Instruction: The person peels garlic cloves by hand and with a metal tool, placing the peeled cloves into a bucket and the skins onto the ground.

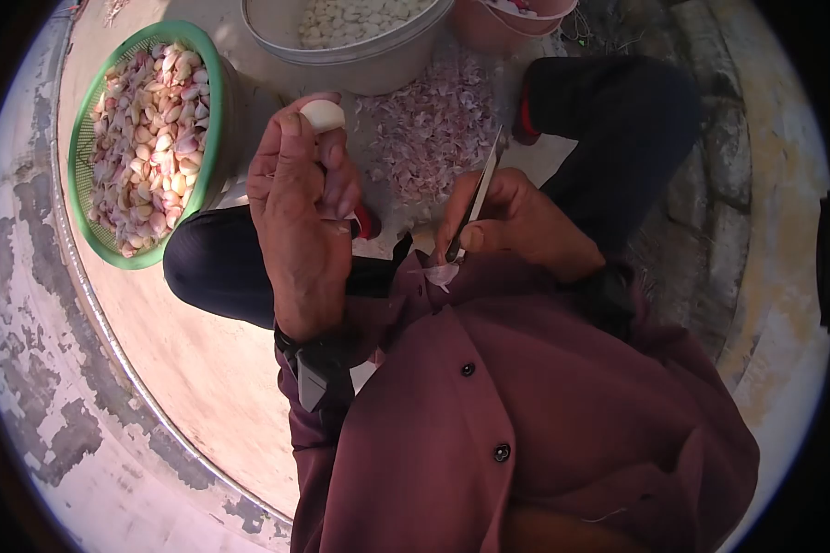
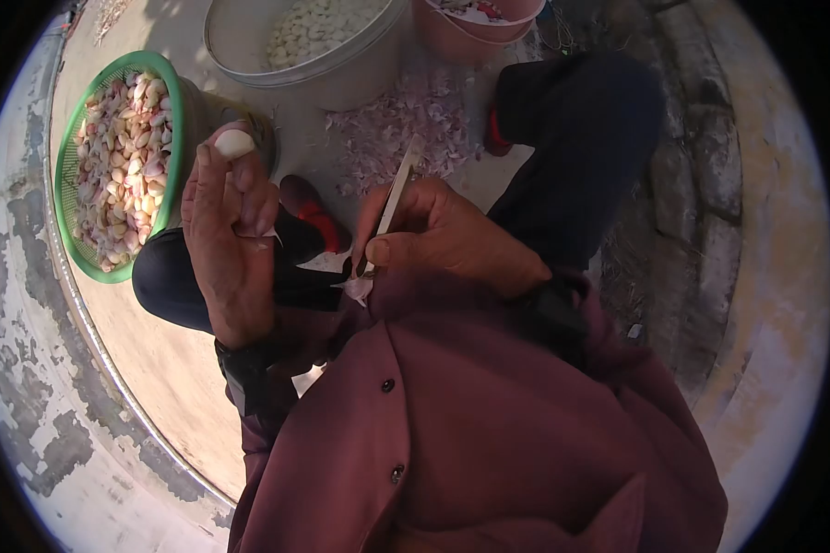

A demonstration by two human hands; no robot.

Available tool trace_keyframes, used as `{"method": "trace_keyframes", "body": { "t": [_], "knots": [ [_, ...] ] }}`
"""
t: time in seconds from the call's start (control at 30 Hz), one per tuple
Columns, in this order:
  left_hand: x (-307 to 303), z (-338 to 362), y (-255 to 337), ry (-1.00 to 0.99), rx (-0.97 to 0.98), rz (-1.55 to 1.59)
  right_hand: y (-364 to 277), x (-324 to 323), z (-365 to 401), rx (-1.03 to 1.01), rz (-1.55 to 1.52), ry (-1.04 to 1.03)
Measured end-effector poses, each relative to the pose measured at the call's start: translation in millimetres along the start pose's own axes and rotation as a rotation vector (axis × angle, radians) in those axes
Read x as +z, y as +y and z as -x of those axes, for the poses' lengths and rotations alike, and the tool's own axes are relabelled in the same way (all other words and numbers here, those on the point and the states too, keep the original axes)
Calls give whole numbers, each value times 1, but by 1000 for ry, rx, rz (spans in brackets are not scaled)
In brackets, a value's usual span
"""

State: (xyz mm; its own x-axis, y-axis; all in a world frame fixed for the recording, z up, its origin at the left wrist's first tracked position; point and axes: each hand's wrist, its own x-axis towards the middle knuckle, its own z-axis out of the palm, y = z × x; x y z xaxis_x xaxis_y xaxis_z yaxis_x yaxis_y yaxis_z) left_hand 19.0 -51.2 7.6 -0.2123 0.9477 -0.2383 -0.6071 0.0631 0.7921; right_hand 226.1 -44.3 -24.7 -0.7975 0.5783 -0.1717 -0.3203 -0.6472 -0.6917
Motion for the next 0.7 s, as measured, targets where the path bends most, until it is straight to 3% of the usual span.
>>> {"method": "trace_keyframes", "body": {
  "t": [0.13,0.2,0.23,0.33,0.4,0.47,0.5,0.53,0.6,0.67,0.7],
  "knots": [
    [21,-71,64,-179,309,-252,11,-22,-2,12,163,61],
    [33,-106,76,-19,453,-893,13,-22,2,30,209,54],
    [41,-109,72,28,504,-898,13,-20,3,3,181,82],
    [38,-109,69,-45,364,-517,17,-30,7,-75,87,174],
    [12,-106,62,-269,89,-197,17,-35,11,-105,20,235],
    [4,-76,40,-236,-46,-89,14,-41,10,-60,271,384],
    [-2,-61,29,-248,-91,-80,23,-54,8,-92,667,409],
    [1,-44,19,-126,-127,-86,24,-53,7,-81,661,402],
    [-6,-14,-3,-92,-202,-23,21,-49,5,-144,353,480],
    [-9,11,-20,-46,-246,-16,21,-46,2,-144,409,488],
    [-9,22,-26,-20,-254,-26,20,-44,2,-109,272,462]
  ]
}}
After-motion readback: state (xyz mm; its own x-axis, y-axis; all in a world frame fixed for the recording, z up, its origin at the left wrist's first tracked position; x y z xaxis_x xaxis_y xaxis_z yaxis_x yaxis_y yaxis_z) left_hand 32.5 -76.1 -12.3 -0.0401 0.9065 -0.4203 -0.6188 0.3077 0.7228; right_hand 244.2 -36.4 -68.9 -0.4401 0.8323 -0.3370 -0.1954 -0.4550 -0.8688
